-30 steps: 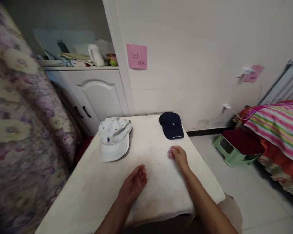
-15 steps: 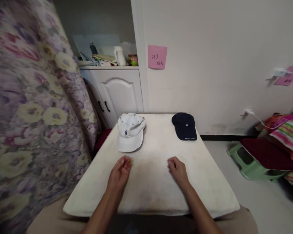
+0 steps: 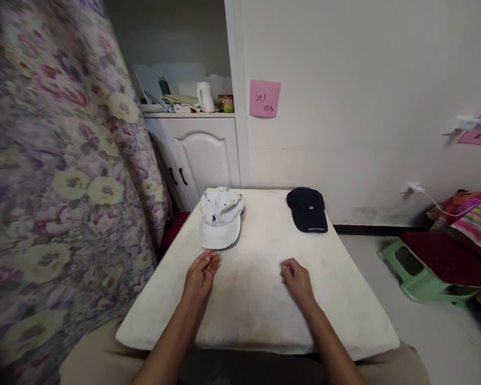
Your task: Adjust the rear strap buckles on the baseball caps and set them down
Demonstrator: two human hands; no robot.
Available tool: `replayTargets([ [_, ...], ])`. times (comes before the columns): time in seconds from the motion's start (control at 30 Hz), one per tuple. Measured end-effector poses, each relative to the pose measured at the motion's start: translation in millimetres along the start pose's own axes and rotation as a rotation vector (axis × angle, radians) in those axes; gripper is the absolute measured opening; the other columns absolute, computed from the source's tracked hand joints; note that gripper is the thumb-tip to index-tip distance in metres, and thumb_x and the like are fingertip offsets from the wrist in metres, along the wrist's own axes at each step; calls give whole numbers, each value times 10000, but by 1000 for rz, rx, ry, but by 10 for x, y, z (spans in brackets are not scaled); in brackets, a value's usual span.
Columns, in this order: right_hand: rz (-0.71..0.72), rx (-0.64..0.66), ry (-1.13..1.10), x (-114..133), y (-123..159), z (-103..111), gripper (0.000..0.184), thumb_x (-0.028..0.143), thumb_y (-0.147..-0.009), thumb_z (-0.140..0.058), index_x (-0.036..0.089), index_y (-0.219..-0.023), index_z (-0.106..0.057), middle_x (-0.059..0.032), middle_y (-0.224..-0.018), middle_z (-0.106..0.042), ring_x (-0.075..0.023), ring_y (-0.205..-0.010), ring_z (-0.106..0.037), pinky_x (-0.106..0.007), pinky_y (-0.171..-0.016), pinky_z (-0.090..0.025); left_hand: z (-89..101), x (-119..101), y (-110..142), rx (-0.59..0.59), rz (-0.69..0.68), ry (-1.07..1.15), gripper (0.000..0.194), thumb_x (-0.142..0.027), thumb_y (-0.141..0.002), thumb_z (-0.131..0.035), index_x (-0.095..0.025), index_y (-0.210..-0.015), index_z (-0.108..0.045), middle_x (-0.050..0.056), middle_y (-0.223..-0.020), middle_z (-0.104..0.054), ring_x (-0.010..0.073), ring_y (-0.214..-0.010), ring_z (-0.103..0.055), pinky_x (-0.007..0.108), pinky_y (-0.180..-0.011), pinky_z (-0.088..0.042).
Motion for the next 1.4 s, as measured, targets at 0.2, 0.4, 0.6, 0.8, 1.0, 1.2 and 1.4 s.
replayTargets([
  [0.2,11,11,11,2,-5,4,262,442,-858,-566,193,-820,-637,0,-653,-648,-169,-542,-593,-277,-542,-455,2,-18,-10,25,-25,-38,211,29,-791,-624,-106,-952,-640,91,-823,-760,138,-718,-735,223,-711,-589],
  [0.4,16,15,14,-11,-13,1,250,427,-860,-559,192,-819,-635,0,-656,-650,-168,-541,-591,-280,-550,-455,2,-23,-5,22,-55,-62,229,5,-782,-660,-118,-972,-626,91,-861,-766,145,-746,-740,230,-722,-581],
  [0.6,8,12,4,-8,-14,-2,243,424,-852,-566,195,-828,-646,-1,-662,-659,-169,-540,-596,-277,-542,-455,-15,-58,-10,14,-65,-90,242,-9,-767,-679,-123,-971,-619,90,-854,-766,149,-714,-734,225,-672,-566],
  [0.8,6,11,-7,1,-9,-9,224,402,-844,-555,197,-823,-642,1,-656,-656,-165,-533,-593,-270,-528,-449,-20,-83,4,-1,-88,-116,241,-29,-766,-695,-134,-972,-627,78,-875,-764,153,-723,-734,234,-670,-557],
  [1.0,10,10,2,13,-8,-11,231,407,-846,-556,194,-821,-643,3,-644,-655,-166,-530,-597,-275,-541,-451,-45,-97,0,0,-86,-89,198,-6,-793,-644,-127,-949,-630,100,-854,-763,170,-800,-745,275,-780,-575],
  [1.2,10,9,-2,40,-2,-6,221,398,-841,-549,200,-800,-638,1,-645,-660,-166,-532,-597,-269,-531,-444,-123,-130,17,31,-67,-19,193,0,-793,-621,-127,-935,-642,96,-845,-766,180,-820,-751,321,-856,-575],
  [1.4,-5,2,-13,11,-17,-11,215,399,-818,-555,204,-790,-642,8,-630,-661,-169,-526,-599,-272,-532,-450,-250,-187,-13,46,-27,69,112,-37,-814,-613,-144,-836,-640,58,-769,-753,174,-775,-744,334,-856,-585],
])
Point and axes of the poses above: each hand's wrist, its own y-axis away from the middle knuckle, its own z-axis out of the back of the hand, x = y × z, the point moved 7 cm from there along -y, towards the middle knuckle
